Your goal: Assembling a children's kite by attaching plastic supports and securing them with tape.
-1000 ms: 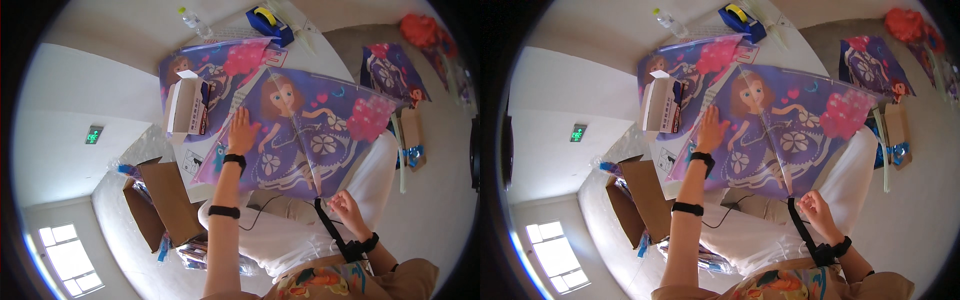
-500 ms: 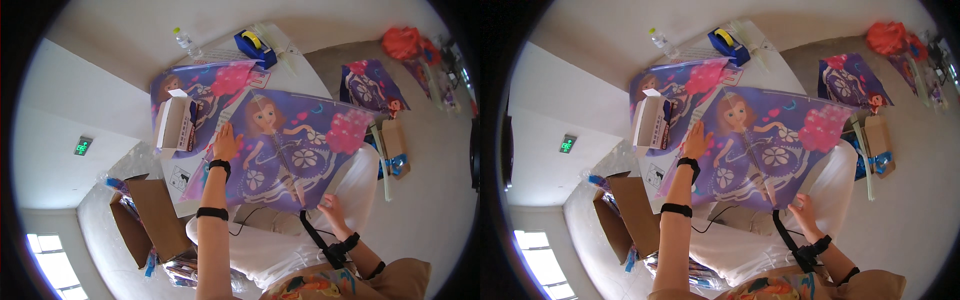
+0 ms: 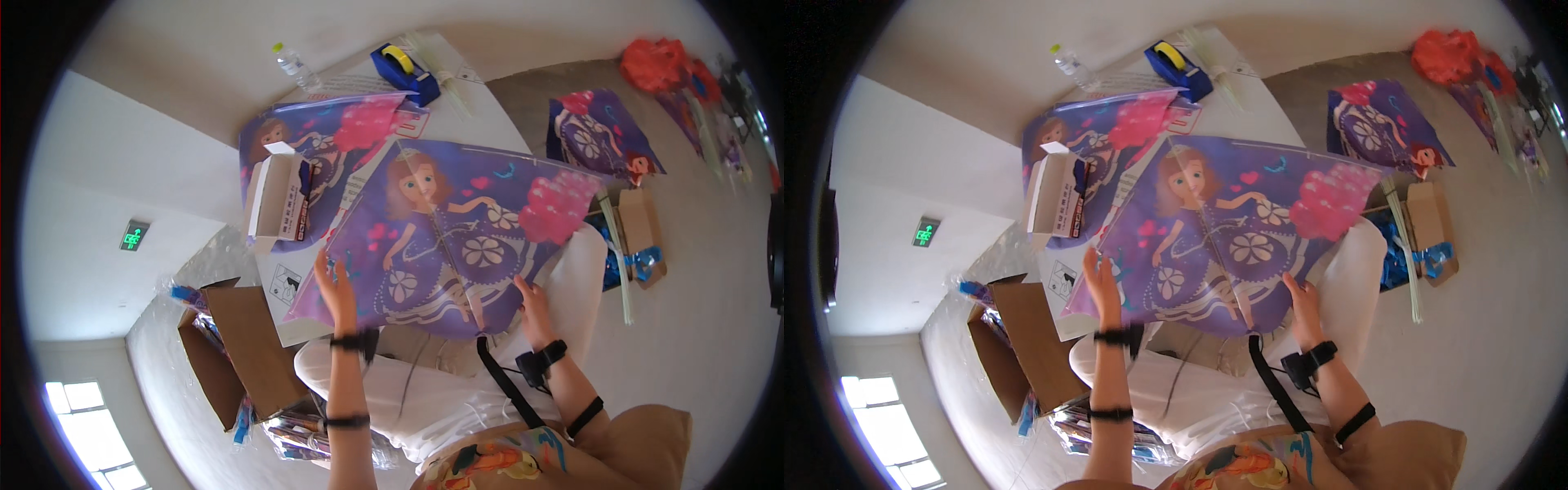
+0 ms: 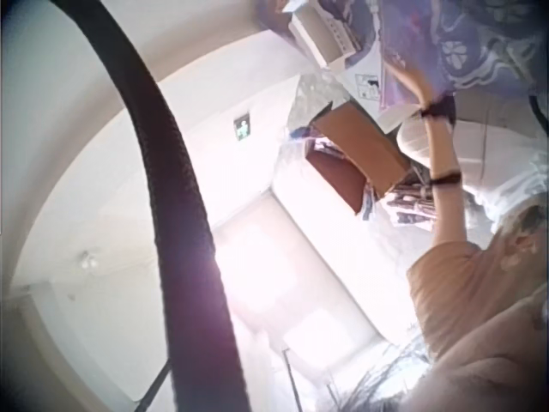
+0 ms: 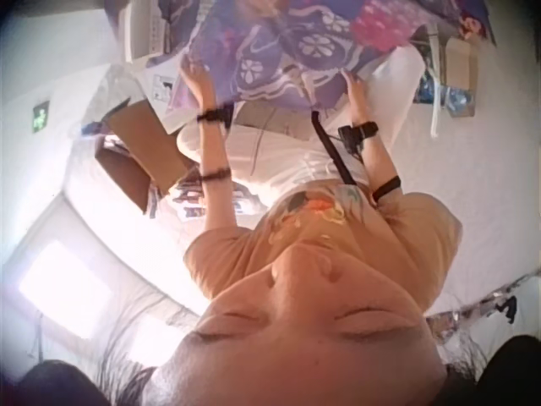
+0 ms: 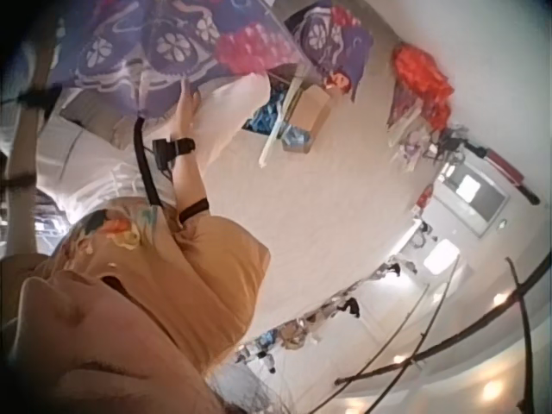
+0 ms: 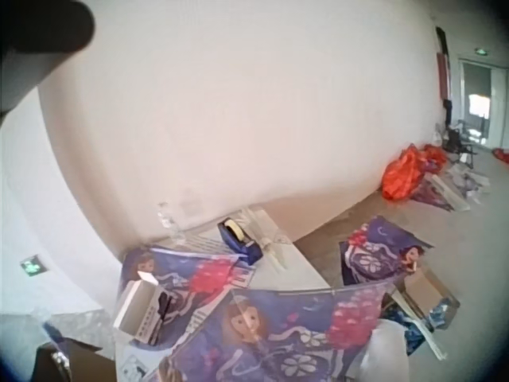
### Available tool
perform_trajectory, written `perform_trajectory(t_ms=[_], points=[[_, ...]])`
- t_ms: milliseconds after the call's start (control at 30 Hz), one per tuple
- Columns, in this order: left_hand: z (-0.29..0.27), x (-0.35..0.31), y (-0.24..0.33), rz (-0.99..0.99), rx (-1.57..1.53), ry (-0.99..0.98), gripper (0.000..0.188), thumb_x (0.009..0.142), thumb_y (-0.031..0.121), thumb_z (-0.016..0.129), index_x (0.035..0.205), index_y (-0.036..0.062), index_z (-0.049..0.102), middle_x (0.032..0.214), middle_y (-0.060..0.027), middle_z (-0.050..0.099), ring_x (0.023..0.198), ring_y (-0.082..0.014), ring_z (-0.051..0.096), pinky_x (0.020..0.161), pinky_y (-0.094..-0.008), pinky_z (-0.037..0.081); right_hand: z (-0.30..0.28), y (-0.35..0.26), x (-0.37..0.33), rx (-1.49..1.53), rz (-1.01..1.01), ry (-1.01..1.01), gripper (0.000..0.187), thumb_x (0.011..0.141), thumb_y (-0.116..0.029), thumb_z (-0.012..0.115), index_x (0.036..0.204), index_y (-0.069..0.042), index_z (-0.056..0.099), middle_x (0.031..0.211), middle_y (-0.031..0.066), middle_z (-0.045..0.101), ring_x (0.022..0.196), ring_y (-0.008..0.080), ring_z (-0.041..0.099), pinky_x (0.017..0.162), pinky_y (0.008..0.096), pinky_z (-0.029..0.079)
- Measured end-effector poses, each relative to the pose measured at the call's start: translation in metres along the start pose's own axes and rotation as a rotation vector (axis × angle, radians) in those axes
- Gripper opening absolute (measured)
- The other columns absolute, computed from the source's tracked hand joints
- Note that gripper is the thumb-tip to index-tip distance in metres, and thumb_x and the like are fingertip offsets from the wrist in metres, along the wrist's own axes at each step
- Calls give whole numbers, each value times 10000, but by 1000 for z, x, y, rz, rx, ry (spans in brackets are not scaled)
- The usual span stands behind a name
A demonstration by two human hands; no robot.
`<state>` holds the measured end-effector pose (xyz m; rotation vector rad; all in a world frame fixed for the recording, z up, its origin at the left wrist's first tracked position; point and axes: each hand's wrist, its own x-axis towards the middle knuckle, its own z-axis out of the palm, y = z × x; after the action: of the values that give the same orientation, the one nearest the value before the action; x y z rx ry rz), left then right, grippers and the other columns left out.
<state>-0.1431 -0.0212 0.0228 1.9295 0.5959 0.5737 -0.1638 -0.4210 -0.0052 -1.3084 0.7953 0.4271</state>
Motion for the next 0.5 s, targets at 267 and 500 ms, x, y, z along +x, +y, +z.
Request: perform_trajectory(t_ms=[267,500], points=[[-74,-202,30,-535,-292,-180,370,974,187,596,1304,26,547,1251,-56,588,1131,-150,556,939,-298,454,16,-49,-27,271,-172,-352,328,902,-240,692,1155,-45,618,1077,13,658,951,102,608,805,262,468],[-56,-193,39,-373,-358,-168,383,945,99,628,1294,-14,516,1208,-95,597,1093,-163,581,904,-285,478,61,-130,-60,-4,-409,-582,228,912,-138,672,1120,-50,643,1017,-13,655,920,62,596,826,233,454]])
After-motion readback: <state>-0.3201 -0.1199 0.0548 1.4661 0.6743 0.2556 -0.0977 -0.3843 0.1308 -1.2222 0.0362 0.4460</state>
